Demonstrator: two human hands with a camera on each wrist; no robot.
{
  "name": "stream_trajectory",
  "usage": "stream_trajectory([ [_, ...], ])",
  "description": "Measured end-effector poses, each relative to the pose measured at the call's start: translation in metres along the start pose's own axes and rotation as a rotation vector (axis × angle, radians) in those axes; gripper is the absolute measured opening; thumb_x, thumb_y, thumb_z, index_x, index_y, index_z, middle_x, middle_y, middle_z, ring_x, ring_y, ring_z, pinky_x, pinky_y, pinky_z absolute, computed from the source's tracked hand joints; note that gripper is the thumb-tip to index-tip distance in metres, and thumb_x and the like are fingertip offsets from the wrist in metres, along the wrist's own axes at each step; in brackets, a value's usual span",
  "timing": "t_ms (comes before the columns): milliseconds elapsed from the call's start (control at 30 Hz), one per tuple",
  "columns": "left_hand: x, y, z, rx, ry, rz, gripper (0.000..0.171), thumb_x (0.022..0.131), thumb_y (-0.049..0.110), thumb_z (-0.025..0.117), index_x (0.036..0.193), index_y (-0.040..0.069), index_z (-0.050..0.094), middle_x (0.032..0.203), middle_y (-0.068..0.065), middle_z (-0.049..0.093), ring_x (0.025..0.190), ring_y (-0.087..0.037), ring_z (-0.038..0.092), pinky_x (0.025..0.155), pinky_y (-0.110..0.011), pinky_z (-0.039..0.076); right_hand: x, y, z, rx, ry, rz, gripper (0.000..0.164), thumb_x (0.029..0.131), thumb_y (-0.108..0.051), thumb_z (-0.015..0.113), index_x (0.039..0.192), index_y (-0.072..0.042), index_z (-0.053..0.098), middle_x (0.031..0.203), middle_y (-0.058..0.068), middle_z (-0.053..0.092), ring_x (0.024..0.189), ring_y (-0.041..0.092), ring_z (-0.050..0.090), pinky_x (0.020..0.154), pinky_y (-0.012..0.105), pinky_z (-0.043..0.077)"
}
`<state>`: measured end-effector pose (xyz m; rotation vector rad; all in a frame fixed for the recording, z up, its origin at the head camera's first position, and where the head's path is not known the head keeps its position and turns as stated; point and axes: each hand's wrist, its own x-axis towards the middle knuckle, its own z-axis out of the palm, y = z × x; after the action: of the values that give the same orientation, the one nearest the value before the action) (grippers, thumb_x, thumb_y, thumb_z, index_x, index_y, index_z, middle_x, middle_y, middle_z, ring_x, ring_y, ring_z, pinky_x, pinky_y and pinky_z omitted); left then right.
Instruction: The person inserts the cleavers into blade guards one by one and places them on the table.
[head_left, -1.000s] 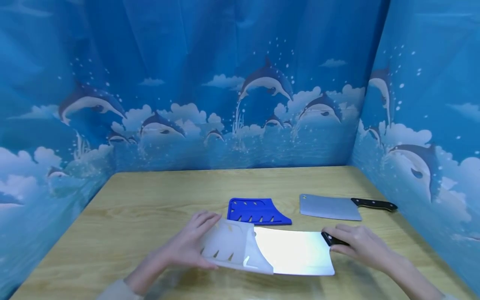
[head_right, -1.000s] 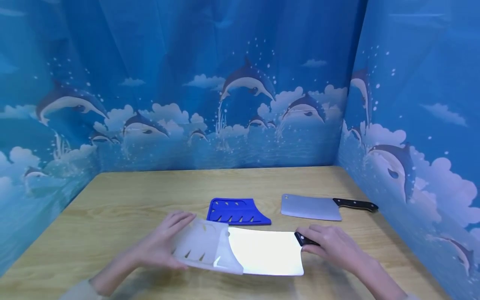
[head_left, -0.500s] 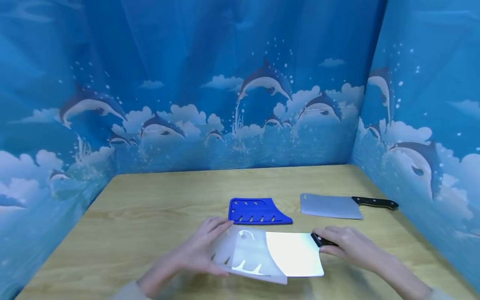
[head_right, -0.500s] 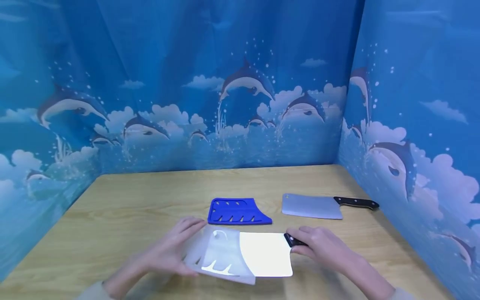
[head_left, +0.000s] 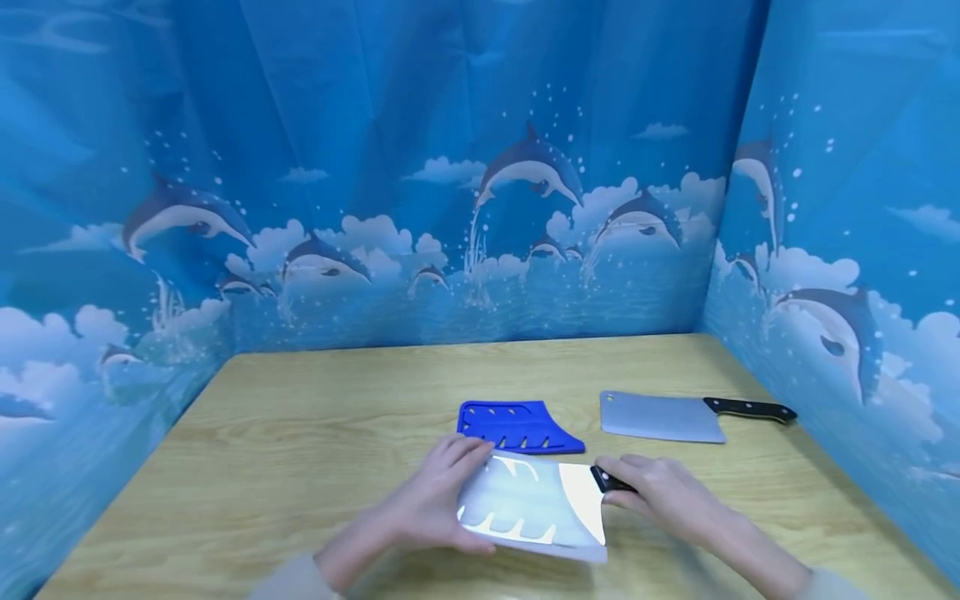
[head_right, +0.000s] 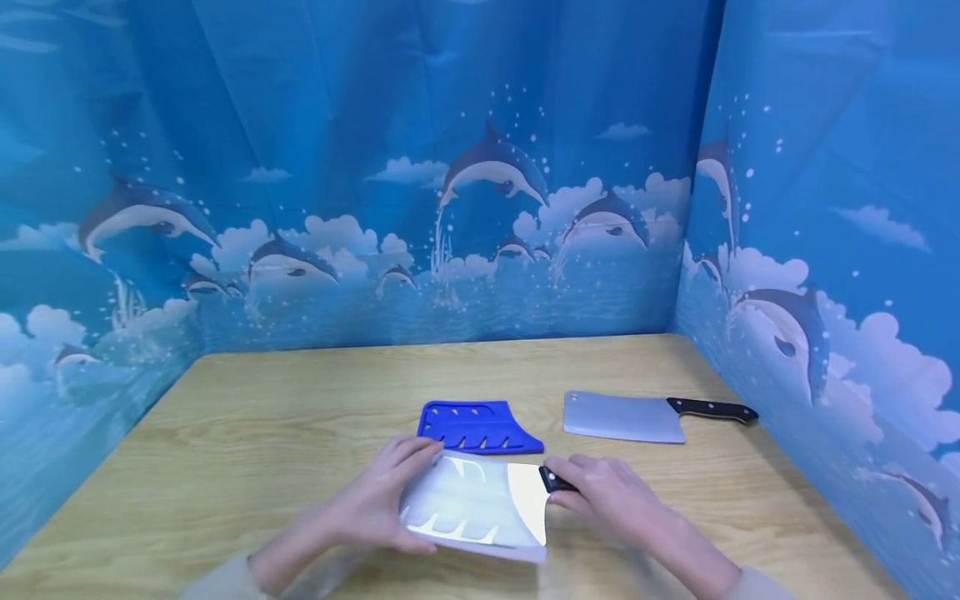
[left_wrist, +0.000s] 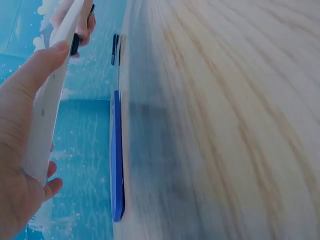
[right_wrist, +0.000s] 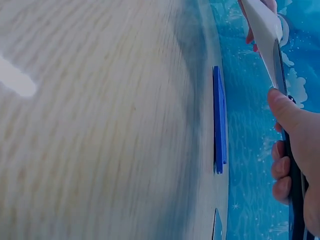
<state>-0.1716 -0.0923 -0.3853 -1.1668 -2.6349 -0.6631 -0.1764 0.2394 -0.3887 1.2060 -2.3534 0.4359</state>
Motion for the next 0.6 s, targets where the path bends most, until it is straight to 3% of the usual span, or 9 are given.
stream_trajectory([
  [267, 0.009, 0.002, 0.007, 0.091, 0.048, 0.058, 0.109, 0.054, 0.059, 0.079, 0.138, 0.001, 0.039, 0.13, -0.011, 0.045, 0.122, -0.032, 0.036, 0.102, -0.049, 0.033, 0.002, 0.0, 0.001, -0.058, 0.006, 0.051, 0.034, 0.079, -0.029, 0.07, 0.106, -0.01, 0.065, 0.076, -0.007, 0.059, 0.058, -0.003, 0.045, 0.043, 0.015, 0.035],
  [367, 0.012, 0.003, 0.01, 0.125, 0.009, 0.032, 0.111, 0.056, 0.06, 0.078, 0.139, 0.0, 0.036, 0.131, -0.013, 0.044, 0.121, -0.034, 0.036, 0.103, -0.049, 0.031, 0.002, 0.003, 0.0, -0.064, -0.015, 0.08, 0.034, 0.078, -0.03, 0.071, 0.105, -0.01, 0.066, 0.078, -0.005, 0.061, 0.058, -0.003, 0.045, 0.043, 0.014, 0.035],
  [600, 0.024, 0.009, 0.015, 0.315, -0.161, 0.029, 0.111, 0.063, 0.07, 0.066, 0.143, 0.002, 0.03, 0.134, -0.014, 0.042, 0.122, -0.029, 0.038, 0.102, -0.048, 0.032, -0.002, 0.018, -0.001, 0.024, -0.131, 0.132, 0.033, 0.079, -0.028, 0.071, 0.106, -0.01, 0.067, 0.087, -0.004, 0.065, 0.068, -0.001, 0.052, 0.05, 0.02, 0.042],
])
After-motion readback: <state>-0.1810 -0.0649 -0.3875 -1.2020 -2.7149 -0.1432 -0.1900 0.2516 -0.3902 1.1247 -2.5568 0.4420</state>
